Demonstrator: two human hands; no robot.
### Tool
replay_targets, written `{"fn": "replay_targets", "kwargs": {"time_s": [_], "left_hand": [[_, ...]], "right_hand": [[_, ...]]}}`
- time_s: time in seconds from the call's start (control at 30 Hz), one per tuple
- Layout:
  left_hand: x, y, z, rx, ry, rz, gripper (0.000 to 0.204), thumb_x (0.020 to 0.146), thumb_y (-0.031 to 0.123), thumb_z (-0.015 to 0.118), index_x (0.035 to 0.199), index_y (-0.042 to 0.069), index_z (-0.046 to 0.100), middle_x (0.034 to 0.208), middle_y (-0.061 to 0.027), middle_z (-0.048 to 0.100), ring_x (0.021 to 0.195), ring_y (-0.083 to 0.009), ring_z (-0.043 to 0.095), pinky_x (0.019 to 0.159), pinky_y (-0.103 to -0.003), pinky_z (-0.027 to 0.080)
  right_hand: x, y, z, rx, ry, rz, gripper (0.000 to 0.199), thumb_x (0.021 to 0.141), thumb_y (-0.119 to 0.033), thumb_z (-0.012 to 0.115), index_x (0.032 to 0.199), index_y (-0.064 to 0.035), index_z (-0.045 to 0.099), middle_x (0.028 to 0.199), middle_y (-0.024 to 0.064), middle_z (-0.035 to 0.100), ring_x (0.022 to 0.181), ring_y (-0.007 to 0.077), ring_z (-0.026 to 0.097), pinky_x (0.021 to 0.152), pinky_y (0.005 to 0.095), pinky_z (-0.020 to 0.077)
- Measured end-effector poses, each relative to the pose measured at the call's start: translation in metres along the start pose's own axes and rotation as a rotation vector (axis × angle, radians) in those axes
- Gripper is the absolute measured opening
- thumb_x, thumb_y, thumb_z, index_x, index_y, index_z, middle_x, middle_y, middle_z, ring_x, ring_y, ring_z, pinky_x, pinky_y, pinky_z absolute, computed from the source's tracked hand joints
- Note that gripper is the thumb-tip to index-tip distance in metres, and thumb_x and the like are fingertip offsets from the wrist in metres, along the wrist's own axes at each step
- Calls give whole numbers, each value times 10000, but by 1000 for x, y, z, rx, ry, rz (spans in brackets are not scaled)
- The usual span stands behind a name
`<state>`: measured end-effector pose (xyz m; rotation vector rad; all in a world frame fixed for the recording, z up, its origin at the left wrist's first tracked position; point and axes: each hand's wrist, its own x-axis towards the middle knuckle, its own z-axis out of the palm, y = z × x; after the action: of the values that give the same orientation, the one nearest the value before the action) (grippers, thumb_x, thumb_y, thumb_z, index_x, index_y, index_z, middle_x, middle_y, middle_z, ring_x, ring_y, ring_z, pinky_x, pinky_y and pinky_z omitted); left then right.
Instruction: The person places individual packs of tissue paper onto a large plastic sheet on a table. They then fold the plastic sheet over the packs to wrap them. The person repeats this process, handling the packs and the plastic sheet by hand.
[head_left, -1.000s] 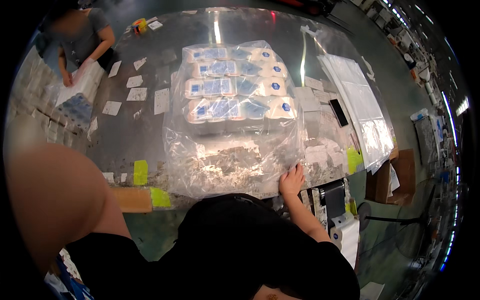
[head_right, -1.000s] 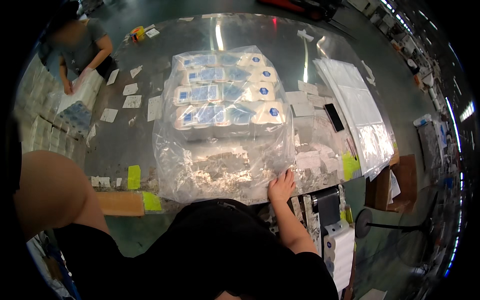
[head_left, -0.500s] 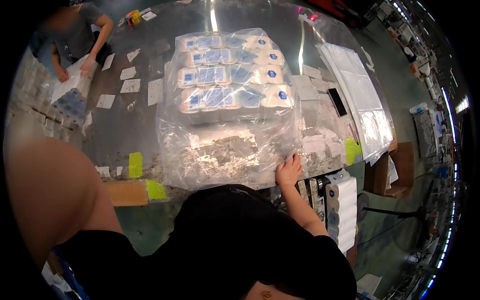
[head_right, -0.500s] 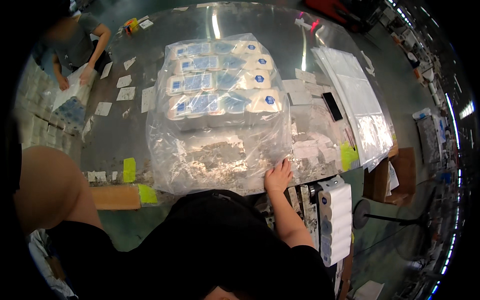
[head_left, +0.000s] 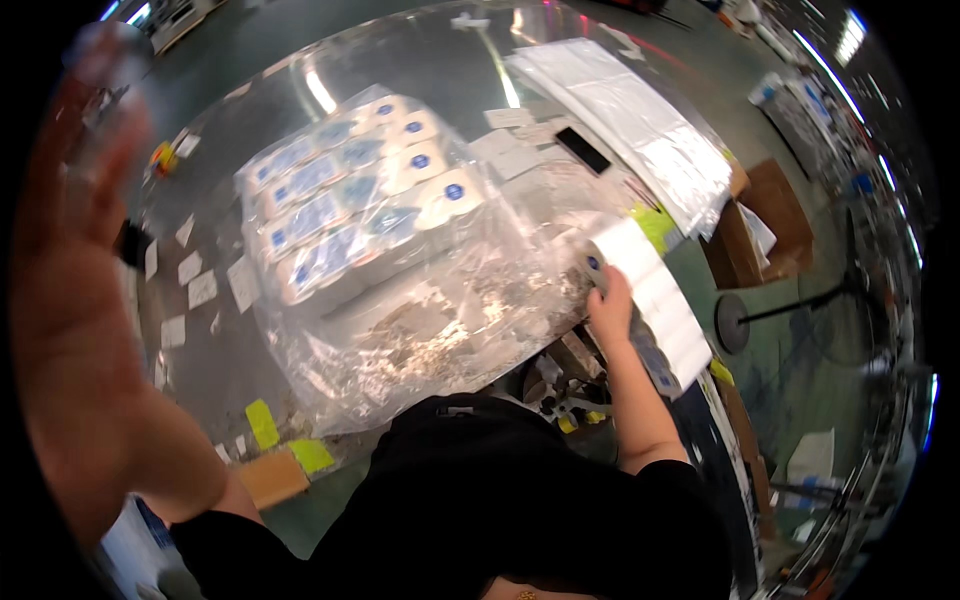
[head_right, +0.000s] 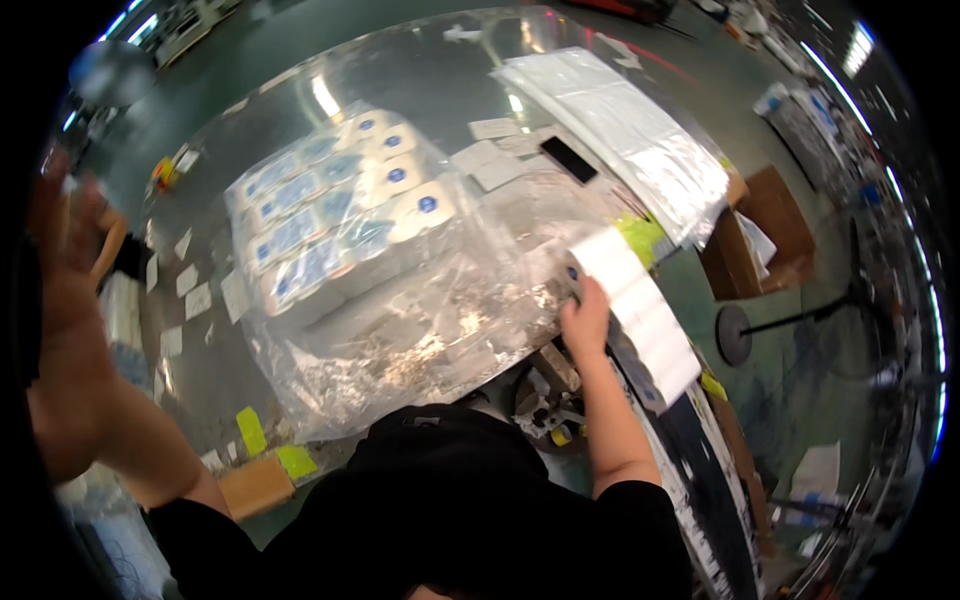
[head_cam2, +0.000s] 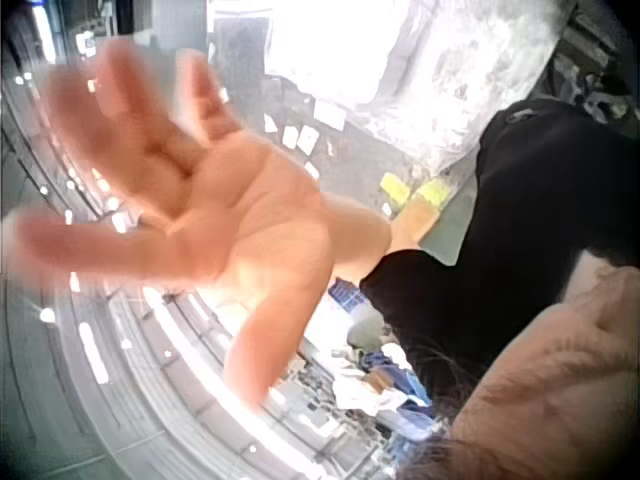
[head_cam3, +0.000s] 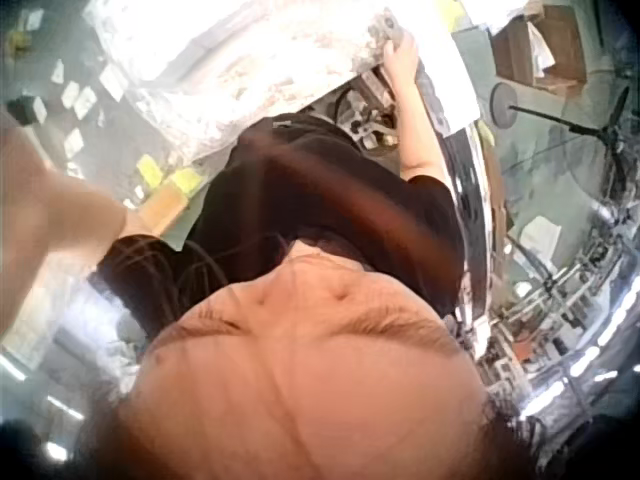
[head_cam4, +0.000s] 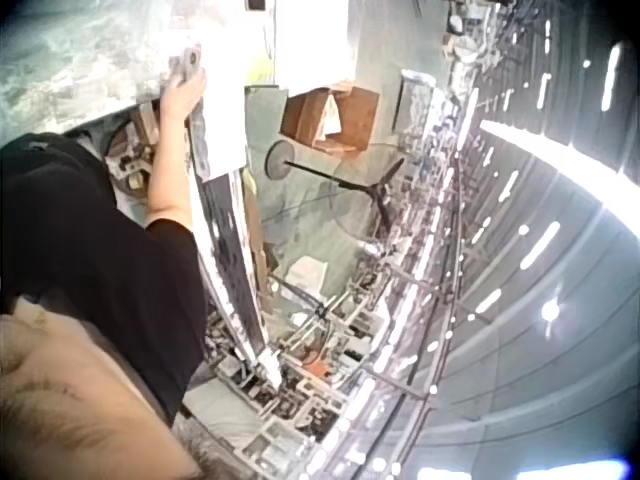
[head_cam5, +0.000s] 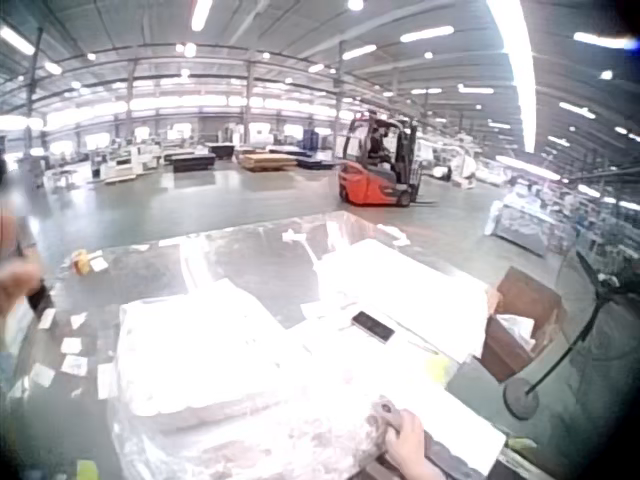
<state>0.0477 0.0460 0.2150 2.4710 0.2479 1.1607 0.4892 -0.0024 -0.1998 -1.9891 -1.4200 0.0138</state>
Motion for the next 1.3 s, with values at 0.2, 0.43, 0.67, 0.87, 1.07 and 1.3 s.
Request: {"fn": "replay_targets", "kwargs": {"time_s": [0.2,0.43,0.67,0.87,1.07,1.3], "left_hand": [[-144,-73,116,-295,362,-902,325,866,71,538,1178,-22,545,1032,-92,611,1001,-179,572,932,-317,418],[-246,-81,241,22,-94,-1222,336,813,137,623,1136,51,592,1125,-121,606,1071,-269,553,935,-364,416],[-211,-86,269,33,-305,-1141,356,783,175,649,1113,51,603,1148,-166,586,1106,-346,515,969,-395,395],[-201,-79,305,-90,-384,-1100,356,792,193,652,1113,49,603,1131,-163,589,1066,-343,539,928,-396,424],[-217,-74,324,-40,-332,-1186,338,786,183,657,1087,36,610,1075,-158,606,1029,-338,551,909,-389,431],[-242,-70,305,573,-165,-1123,694,697,218,735,1307,84,434,1320,-189,419,1202,-383,386,1006,-452,327]], "right_hand": [[-2,157,-108,-185,261,557,468,797,-154,528,1244,-16,505,1250,186,517,1164,340,462,984,417,355],[-20,168,-79,917,122,957,418,858,-273,545,1257,-159,493,1112,-4,571,988,131,505,771,344,395],[-35,93,-8,688,-228,740,181,852,-130,624,991,-34,557,859,43,601,660,109,567,553,238,455],[-63,11,29,940,-304,835,93,873,-135,599,901,-52,571,723,14,571,618,90,537,542,221,427],[-81,3,35,999,-486,856,103,875,-138,588,857,-37,581,708,11,564,595,98,514,546,229,410],[-152,40,-24,1052,-1072,919,117,893,-162,558,927,-62,610,800,8,612,721,114,564,659,251,452]]}}
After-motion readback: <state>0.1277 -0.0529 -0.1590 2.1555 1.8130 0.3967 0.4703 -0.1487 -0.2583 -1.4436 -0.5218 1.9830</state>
